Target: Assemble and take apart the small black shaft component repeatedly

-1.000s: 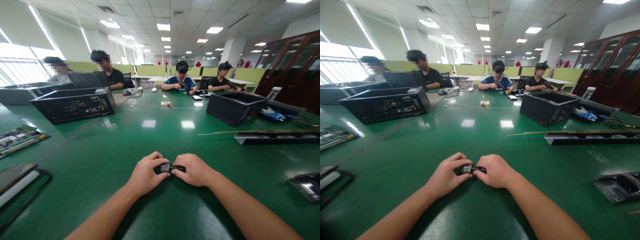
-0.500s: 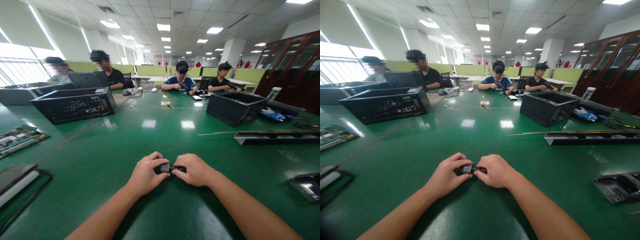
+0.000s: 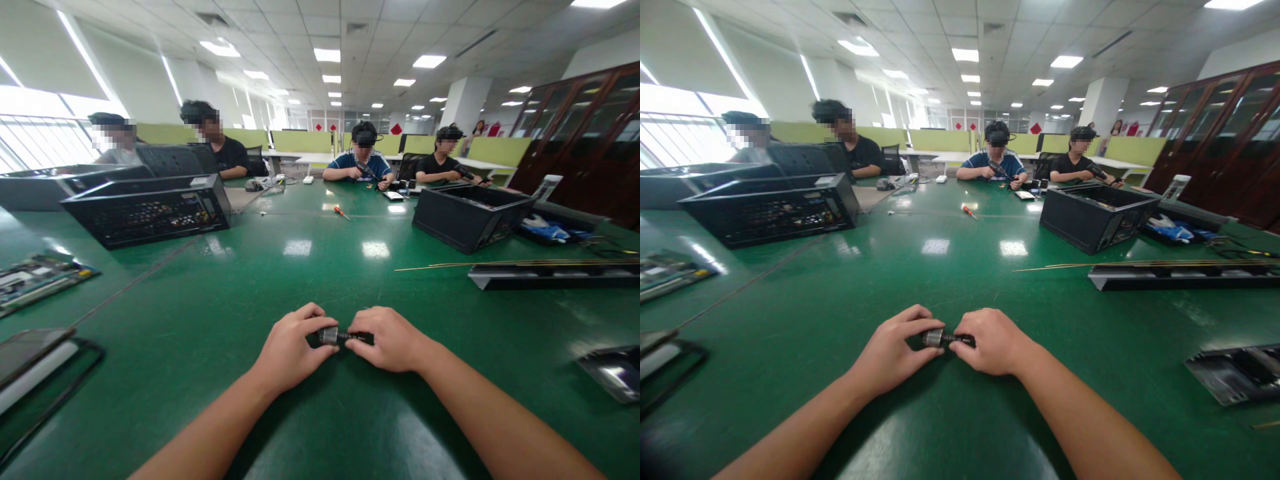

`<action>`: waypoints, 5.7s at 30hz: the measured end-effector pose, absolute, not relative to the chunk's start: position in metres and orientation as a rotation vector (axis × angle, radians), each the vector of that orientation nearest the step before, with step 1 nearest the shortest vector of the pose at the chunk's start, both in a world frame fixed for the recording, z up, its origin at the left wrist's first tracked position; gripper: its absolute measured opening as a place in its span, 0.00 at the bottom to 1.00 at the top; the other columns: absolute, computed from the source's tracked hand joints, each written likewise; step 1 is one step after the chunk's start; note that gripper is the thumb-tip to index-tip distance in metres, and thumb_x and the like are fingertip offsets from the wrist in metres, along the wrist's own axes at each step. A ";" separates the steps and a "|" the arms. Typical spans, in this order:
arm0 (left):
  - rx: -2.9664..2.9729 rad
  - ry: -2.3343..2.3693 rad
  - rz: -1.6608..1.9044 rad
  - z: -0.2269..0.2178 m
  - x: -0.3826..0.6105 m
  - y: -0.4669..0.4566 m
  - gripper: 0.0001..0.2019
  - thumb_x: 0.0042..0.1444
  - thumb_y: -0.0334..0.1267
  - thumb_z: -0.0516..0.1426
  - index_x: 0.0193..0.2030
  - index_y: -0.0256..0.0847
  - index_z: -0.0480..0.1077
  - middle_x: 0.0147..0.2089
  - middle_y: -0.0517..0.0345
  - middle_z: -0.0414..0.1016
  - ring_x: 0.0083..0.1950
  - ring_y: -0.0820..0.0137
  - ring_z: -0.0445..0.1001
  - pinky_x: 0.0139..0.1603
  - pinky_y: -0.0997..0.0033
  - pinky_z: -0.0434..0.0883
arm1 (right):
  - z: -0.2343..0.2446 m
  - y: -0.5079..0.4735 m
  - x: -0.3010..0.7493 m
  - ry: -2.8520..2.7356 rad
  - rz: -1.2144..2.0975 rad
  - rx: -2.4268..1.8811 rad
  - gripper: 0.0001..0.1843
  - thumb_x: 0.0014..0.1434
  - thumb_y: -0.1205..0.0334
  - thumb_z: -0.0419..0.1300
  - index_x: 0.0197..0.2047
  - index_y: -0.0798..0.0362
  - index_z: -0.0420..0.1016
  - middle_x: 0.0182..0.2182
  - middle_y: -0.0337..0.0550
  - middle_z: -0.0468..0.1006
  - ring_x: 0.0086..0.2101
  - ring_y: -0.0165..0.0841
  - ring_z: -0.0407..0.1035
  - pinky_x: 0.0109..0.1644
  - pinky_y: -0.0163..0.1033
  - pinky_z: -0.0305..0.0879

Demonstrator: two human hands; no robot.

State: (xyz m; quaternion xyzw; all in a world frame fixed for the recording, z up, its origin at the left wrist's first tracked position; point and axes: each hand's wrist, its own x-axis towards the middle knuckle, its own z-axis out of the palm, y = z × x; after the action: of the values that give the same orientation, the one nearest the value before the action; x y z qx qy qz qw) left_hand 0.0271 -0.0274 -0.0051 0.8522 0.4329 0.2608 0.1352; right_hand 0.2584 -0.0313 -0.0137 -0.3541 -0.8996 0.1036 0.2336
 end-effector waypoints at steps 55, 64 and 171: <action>2.490 1.225 0.825 -0.005 0.023 -0.026 0.15 0.51 0.38 0.68 0.47 0.47 0.80 0.45 0.56 0.77 0.44 0.64 0.77 0.48 0.65 0.73 | -0.011 -0.031 0.262 -2.428 0.296 -1.001 0.09 0.64 0.59 0.60 0.40 0.53 0.80 0.34 0.43 0.81 0.36 0.34 0.73 0.43 0.38 0.65; 2.475 1.214 0.850 -0.006 0.023 -0.025 0.15 0.49 0.37 0.68 0.46 0.47 0.80 0.44 0.56 0.77 0.44 0.65 0.77 0.47 0.65 0.73 | -0.013 -0.030 0.263 -2.414 0.292 -0.987 0.09 0.64 0.59 0.60 0.39 0.53 0.79 0.34 0.43 0.81 0.36 0.35 0.74 0.43 0.38 0.65; 2.477 1.219 0.936 -0.003 0.017 -0.022 0.15 0.51 0.37 0.67 0.47 0.47 0.80 0.44 0.56 0.76 0.43 0.66 0.77 0.46 0.66 0.74 | -0.005 -0.027 0.279 -2.366 0.367 -1.062 0.05 0.61 0.62 0.62 0.37 0.53 0.79 0.32 0.42 0.80 0.34 0.34 0.73 0.43 0.39 0.65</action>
State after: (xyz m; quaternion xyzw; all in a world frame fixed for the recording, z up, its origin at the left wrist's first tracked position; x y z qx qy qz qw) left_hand 0.0167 -0.0216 -0.0029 0.8443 0.4155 0.3189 0.1129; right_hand 0.2786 -0.0274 -0.0047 -0.3917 -0.8727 0.1354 0.2581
